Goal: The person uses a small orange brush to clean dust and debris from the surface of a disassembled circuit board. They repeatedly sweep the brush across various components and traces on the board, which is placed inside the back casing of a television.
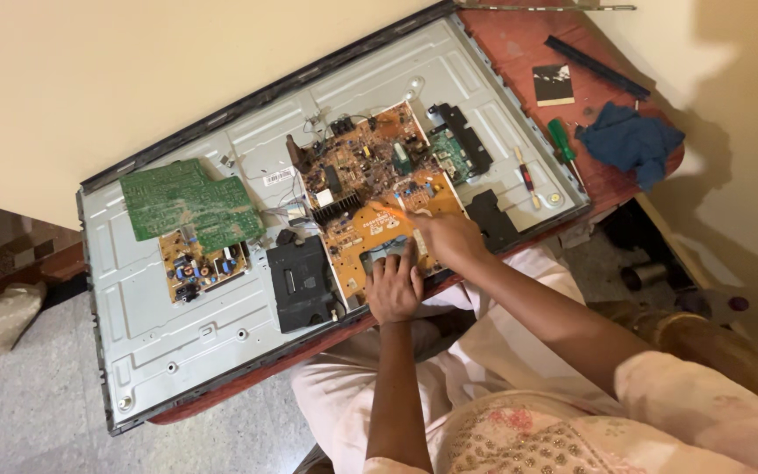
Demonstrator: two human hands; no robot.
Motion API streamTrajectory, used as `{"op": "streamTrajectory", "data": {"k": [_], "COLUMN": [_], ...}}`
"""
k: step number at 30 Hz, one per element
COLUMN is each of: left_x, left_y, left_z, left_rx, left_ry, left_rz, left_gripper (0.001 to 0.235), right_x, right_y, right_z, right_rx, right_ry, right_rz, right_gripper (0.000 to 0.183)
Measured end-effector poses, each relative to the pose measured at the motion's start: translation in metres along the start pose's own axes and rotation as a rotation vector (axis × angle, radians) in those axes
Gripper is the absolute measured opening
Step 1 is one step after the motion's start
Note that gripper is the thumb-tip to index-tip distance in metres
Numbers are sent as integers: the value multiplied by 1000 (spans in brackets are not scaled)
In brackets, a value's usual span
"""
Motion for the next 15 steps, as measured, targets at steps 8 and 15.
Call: {"op": "streamTrajectory", "data": {"k": [8,15], "left_x": [0,2], "left_y": [0,1], "left_z": [2,-2], "left_rx": [-38,-18], "left_ry": [-15,-14], "left_rz": [-22,-7], "left_gripper": [58,57], "right_x": [5,-5], "right_y": [-21,1], "right_z": [-18,-1], "right_rx": [25,12], "right_ry": [-41,-60], "right_rz": [23,-30], "right_gripper": [43,41]}}
Point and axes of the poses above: each hand's wrist, its own y-axis away from the middle knuckle, its own z-axis out of the back of the hand, x = y × z, the point moved 9 cm from there along -y, towards the middle knuckle, and after that the axes turned 8 degrees about -z, right-handed, at the moved point
